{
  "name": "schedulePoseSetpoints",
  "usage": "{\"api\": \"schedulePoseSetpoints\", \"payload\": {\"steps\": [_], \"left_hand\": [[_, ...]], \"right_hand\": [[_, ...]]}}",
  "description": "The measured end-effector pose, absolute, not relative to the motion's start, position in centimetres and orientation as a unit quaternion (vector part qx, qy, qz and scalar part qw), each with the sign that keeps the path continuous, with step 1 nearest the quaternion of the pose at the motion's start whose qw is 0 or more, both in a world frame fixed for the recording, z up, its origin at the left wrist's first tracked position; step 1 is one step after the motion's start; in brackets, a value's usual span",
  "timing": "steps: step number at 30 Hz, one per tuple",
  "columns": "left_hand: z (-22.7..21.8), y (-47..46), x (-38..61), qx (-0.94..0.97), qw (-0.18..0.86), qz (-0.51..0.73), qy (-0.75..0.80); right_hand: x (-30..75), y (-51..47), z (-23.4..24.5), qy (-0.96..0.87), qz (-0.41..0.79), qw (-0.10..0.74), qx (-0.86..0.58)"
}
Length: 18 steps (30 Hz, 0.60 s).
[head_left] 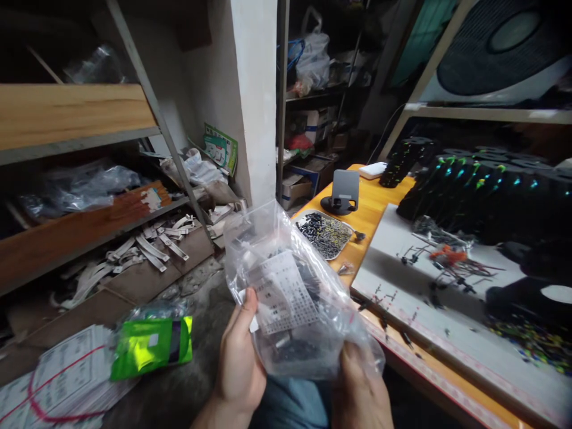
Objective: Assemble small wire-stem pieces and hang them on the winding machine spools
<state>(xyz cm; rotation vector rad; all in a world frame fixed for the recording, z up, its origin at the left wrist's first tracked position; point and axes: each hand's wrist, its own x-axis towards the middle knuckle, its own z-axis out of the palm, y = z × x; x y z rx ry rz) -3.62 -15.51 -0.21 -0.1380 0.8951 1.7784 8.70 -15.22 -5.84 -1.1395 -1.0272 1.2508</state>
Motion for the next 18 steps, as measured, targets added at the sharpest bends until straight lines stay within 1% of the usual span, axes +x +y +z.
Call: {"api": "schedulePoseSetpoints", "payload": {"steps": [2,5,9,14,18], "left_hand": [[-0.3,-15.4,-3.7,-0.065,0.544,0.747,0.375],[-0.5,-15.4,-3.7,-0.048,0.546,0.750,0.372],[-0.6,-15.6,-3.5,-0.032,0.549,0.752,0.363],[-0.5,-15.7,-3.5,-0.026,0.552,0.754,0.355],[-0.4,-15.8,-3.6,-0.006,0.550,0.757,0.353]], "right_hand": [[8.6,-15.2,-5.0,-0.386,0.566,0.541,-0.488],[8.3,-15.1,-4.3,-0.310,0.600,0.553,-0.489],[8.3,-14.8,-4.6,-0.249,0.637,0.560,-0.467],[8.4,-14.6,-5.2,-0.204,0.663,0.575,-0.433],[8.5,-14.7,-5.5,-0.201,0.662,0.564,-0.450]]}}
